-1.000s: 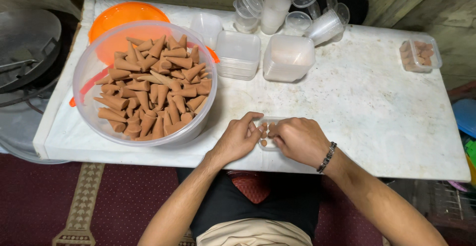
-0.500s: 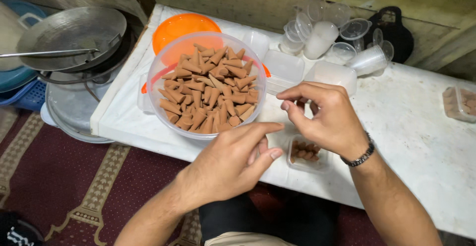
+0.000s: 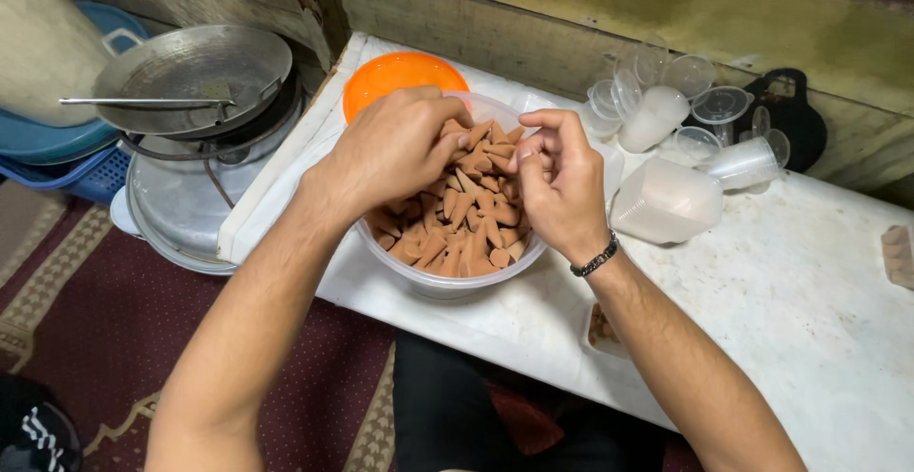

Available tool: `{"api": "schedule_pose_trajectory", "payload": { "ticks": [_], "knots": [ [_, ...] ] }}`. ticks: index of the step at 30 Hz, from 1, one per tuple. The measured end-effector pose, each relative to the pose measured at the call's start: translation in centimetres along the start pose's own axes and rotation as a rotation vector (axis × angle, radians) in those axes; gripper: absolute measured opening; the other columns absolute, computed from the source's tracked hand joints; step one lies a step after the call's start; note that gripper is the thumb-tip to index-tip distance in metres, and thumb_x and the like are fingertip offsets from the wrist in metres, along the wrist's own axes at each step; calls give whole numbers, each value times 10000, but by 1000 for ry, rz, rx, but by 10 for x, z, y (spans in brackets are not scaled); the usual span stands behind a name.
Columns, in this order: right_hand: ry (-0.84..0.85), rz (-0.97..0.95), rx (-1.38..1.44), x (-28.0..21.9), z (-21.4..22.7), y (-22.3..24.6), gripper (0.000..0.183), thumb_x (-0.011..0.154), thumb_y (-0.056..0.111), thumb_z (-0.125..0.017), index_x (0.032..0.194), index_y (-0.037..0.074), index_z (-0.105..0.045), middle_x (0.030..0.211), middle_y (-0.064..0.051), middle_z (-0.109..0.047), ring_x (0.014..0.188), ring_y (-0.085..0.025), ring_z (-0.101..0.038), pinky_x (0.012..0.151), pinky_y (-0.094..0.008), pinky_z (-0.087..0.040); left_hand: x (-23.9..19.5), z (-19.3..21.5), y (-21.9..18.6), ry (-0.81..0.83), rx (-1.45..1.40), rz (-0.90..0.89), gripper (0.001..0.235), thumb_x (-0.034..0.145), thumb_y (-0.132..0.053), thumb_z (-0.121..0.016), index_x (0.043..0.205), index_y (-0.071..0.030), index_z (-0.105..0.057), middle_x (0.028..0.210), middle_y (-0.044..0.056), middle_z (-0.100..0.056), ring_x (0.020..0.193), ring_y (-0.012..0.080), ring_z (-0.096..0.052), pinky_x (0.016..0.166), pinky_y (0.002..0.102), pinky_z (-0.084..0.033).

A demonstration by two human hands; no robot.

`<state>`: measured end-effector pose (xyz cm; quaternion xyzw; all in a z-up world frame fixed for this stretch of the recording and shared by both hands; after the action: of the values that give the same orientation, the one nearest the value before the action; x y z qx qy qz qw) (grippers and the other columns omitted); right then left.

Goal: The person repeatedly picks small brown cone-shaped items from a large container and places them into a small clear plastic container. They arrange the cones in rows and occasionally adjust their positions. The process is repeated multiple times throughout the clip.

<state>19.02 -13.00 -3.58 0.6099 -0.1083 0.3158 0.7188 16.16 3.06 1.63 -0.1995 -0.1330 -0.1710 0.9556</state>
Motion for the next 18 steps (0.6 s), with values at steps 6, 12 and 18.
{"api": "schedule_pose_trajectory", "payload": {
  "ticks": [6, 12, 18],
  "knots": [
    [6, 33, -87, -2, -1, 7, 324, 963, -59, -483, 1279, 7, -507, 704, -112, -649, 488, -134, -544, 452, -261, -478, 41, -39, 30, 178, 153, 58, 187, 949, -214, -594, 1013, -119, -743, 859, 155, -707, 883, 417, -726, 756, 564, -580],
    [8, 43, -119, -3, -2, 9, 323, 962, -48, -497, 1277, 22, -506, 692, -98, -652, 494, -132, -521, 460, -246, -453, 50, -57, 33, 241, 105, 105, 203, 939, -233, -606, 1018, -164, -779, 898, 174, -733, 949, 422, -724, 800, 565, -579],
    [10, 50, -123, -3, -2, 9, 327, 953, -40, -502, 1272, 27, -509, 683, -86, -654, 463, -122, -485, 449, -239, -434, 45, -48, 27, 256, -93, 144, 212, 907, -228, -576, 858, -99, -737, 759, 178, -705, 904, 424, -712, 786, 556, -570]
  ]
}}
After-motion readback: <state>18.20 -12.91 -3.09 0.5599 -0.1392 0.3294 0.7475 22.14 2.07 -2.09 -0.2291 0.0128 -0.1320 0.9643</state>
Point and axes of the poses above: each hand's wrist, its own x-axis towards the middle knuckle, its own z-axis out of the back of the hand, y = z × x, the point moved 9 cm from there along x, towards the middle knuckle
